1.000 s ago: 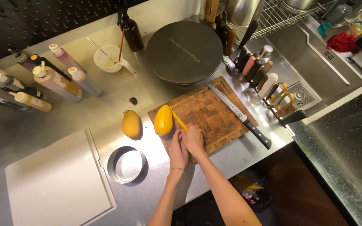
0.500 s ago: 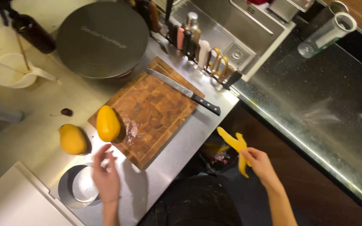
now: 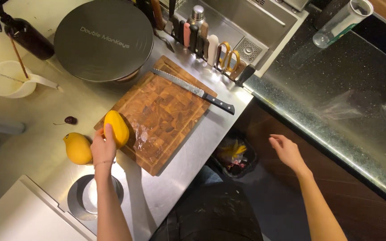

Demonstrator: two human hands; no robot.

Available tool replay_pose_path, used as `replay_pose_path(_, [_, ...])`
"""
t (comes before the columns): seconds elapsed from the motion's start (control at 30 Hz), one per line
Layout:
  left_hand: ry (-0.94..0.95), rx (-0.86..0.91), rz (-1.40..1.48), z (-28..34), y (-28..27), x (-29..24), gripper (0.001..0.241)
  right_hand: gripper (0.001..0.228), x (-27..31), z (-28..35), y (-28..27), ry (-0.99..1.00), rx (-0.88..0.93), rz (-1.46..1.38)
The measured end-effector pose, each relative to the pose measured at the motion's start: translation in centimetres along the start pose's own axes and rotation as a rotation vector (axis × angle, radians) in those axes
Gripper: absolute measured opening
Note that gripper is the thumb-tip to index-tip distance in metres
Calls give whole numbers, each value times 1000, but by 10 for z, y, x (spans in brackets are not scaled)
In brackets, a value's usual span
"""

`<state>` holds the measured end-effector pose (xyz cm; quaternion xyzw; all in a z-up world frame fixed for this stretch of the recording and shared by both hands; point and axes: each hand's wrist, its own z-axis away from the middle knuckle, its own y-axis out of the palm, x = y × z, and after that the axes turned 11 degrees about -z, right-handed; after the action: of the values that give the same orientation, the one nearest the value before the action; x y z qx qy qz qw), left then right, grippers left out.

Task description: Peeling and slicing a mango using a knife on a cutting board.

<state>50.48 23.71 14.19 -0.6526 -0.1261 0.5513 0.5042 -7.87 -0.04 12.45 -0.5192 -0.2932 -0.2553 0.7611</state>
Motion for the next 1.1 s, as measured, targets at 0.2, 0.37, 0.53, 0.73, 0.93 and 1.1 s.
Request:
replay_pose_path(0.2, [-191, 143, 8, -32, 15, 19, 80, 36, 98, -1, 53, -334, 139, -65])
replay_pose_path(0.37, [-238, 175, 122, -20, 0, -19, 80, 24, 224, -19, 102, -681, -161, 38])
replay_pose_path(0.53, [-135, -8, 197, -24, 46, -20, 77, 67, 211, -90, 152, -975, -243, 495])
replay_pose_path(0.73, [-127, -68, -275, -3, 60, -98, 81, 75, 196, -83, 132, -746, 76, 357])
replay_pose_path(0.93, [-161, -112, -361, 5, 70, -105, 78, 50, 159, -59, 100, -483, 118, -5])
replay_pose_path(1.1, [-433, 184, 857, 18, 48, -68, 68, 37, 204, -40, 110, -276, 305, -409])
